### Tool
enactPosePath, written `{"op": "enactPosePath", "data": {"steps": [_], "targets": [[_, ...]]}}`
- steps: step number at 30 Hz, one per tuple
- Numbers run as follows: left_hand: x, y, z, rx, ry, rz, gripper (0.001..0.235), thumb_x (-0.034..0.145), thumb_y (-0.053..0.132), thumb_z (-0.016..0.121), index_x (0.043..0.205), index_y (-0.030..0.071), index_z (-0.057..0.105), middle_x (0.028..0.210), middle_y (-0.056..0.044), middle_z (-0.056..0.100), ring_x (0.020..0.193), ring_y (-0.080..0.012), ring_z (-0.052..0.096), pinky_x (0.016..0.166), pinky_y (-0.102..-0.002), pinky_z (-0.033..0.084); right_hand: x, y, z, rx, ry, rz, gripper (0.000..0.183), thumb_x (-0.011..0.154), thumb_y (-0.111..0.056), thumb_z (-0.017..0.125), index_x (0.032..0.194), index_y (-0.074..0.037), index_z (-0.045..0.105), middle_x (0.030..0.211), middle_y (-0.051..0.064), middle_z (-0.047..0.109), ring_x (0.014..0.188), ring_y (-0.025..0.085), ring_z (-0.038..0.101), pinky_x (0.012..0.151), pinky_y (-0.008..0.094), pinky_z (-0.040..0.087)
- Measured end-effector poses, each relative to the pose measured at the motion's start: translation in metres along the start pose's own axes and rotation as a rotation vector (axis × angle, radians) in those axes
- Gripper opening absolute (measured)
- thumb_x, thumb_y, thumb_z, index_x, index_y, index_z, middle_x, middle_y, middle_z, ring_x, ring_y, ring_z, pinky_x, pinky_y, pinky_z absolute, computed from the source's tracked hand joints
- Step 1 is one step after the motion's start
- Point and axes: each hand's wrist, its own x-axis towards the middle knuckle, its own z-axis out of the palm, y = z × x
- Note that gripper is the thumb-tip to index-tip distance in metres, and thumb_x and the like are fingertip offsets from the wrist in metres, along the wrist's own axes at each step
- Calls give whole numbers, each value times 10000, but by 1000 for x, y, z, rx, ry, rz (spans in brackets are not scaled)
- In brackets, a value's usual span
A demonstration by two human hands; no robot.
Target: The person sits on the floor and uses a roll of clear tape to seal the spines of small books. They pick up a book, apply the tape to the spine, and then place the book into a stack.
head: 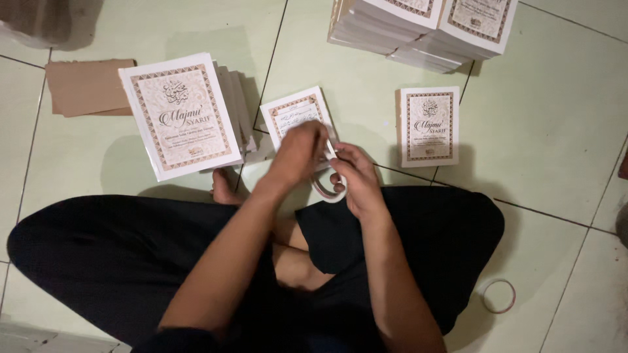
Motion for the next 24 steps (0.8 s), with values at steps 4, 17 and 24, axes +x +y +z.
{"op": "enactPosePath", "data": {"steps": [4, 17, 24], "targets": [[60, -37, -12, 279, 37, -41, 33, 916, 84, 653, 931, 81, 682, 839, -145, 681, 926, -404, 727, 828, -535, 590, 13, 24, -11, -46, 52, 3, 317, 927, -65, 721, 1235, -59, 648, 1116, 108, 569, 545, 189, 588, 422, 230, 384], [117, -42, -25, 309, 87, -136, 110, 830, 70, 538, 783, 111, 629, 791, -93, 664, 665, -319, 582, 557, -448, 440, 6, 12, -6, -279, 326, 109, 221, 961, -245, 681, 1062, -56, 730, 869, 32, 674, 497, 128, 583, 384, 223, 349], [110, -22, -27, 346, 82, -170, 130, 840, 24, 516, 791, 124, 583, 852, -79, 651, 718, -336, 561, 599, -466, 436, 21, 30, -13, -181, 344, 178, 176, 962, -249, 708, 975, -74, 726, 802, 27, 647, 617, 115, 586, 562, 272, 575]]}}
